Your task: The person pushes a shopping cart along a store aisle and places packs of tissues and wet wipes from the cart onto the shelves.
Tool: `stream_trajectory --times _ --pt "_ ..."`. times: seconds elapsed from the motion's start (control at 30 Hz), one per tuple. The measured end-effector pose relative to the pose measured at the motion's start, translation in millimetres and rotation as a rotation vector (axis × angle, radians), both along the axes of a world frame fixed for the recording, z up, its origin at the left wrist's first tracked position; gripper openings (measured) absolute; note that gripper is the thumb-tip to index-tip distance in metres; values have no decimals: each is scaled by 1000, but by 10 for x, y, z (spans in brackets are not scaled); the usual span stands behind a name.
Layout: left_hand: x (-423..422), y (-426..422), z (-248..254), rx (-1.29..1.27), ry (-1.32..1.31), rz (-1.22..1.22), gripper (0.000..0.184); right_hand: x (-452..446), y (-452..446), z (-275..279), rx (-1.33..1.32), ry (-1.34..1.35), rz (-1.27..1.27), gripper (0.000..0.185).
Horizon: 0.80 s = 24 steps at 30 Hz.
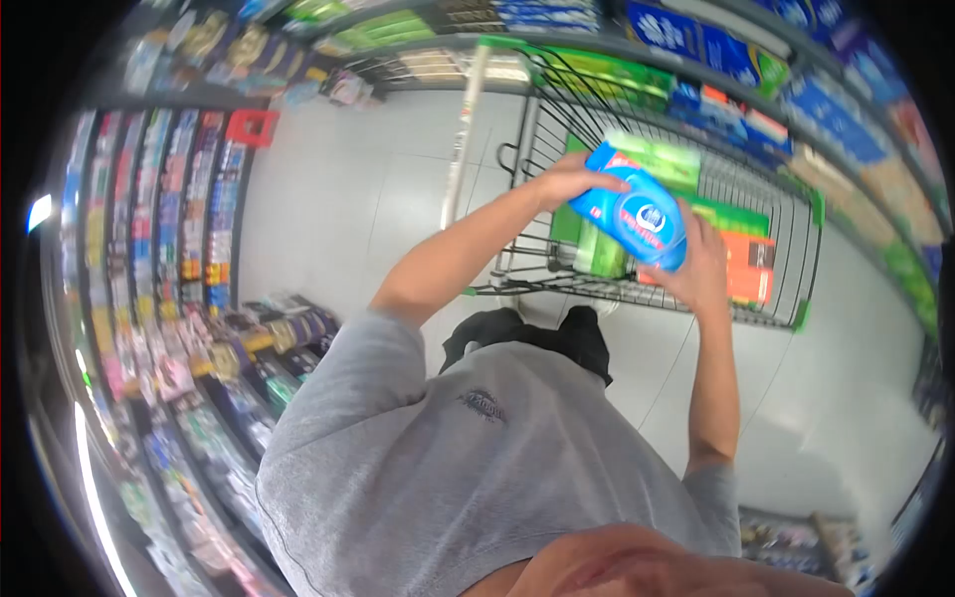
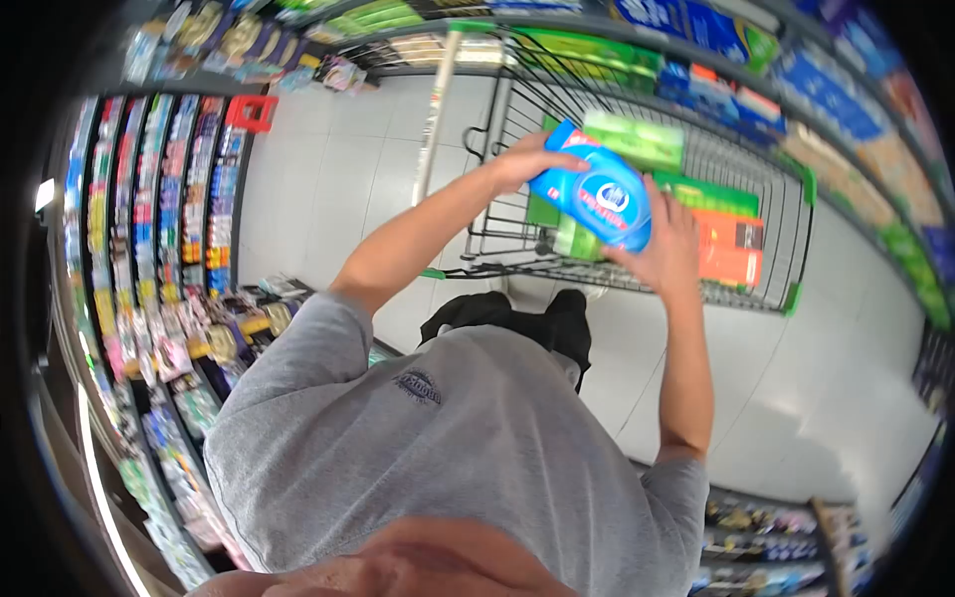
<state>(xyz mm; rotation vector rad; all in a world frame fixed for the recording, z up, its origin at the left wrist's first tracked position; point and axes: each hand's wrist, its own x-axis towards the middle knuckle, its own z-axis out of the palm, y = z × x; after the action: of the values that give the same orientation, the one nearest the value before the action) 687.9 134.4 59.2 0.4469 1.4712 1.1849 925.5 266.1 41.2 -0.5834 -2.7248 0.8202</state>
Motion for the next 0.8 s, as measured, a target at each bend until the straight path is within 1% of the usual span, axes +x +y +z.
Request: stream_trajectory --times 0.03,0.1,0.13,0.2,0.23,0.3,0.33,0.4,0.43,0.5,0.57,0.6,0.67,0.73,0.8 --pt "-41 -248 99 -22 6 83 59 -86 -102 94 33 17 37 99" --pt "-79 -694 251 4 -16 231 63 -212 -329 273 -59 147 138 99" --pt "-106 -977 336 23 11 285 63 -311 -465 279 -31 162 173 99" --pt "-127 -1555 462 63 20 388 62 -481 -776 184 -418 351 38 90" --pt "-110 -1823 577 84 23 409 62 -559 -946 144 -402 352 63 90" --pt "-75 -2293 751 164 -76 564 60 -738 -1257 97 -1183 435 7 80" --pt "-94 -2535 805 199 -65 578 60 -833 -1433 170 -1158 440 39 80" --pt "-115 -3089 825 268 -125 697 59 -979 -1905 316 -1508 275 66 76" --pt "-120 -3357 790 289 -124 702 59 -1072 -2126 353 -1515 208 85 73" --pt "-217 -3869 690 307 -146 783 60 -1280 -2631 549 -1410 131 220 71" --pt "-250 -4299 559 304 -155 794 60 -1532 -3096 715 -1155 45 314 67" --pt "-294 -4555 517 320 -157 835 60 -1651 -3377 788 -1176 -28 277 64" --pt "-352 -5000 388 331 -160 897 62 -1858 -3854 752 -1182 -13 246 57" --pt "-430 -5383 261 335 -159 921 64 -2007 -4178 680 -1184 -34 222 54" --pt "-453 -5662 191 325 -154 953 65 -2157 -4420 632 -1246 -134 217 50"
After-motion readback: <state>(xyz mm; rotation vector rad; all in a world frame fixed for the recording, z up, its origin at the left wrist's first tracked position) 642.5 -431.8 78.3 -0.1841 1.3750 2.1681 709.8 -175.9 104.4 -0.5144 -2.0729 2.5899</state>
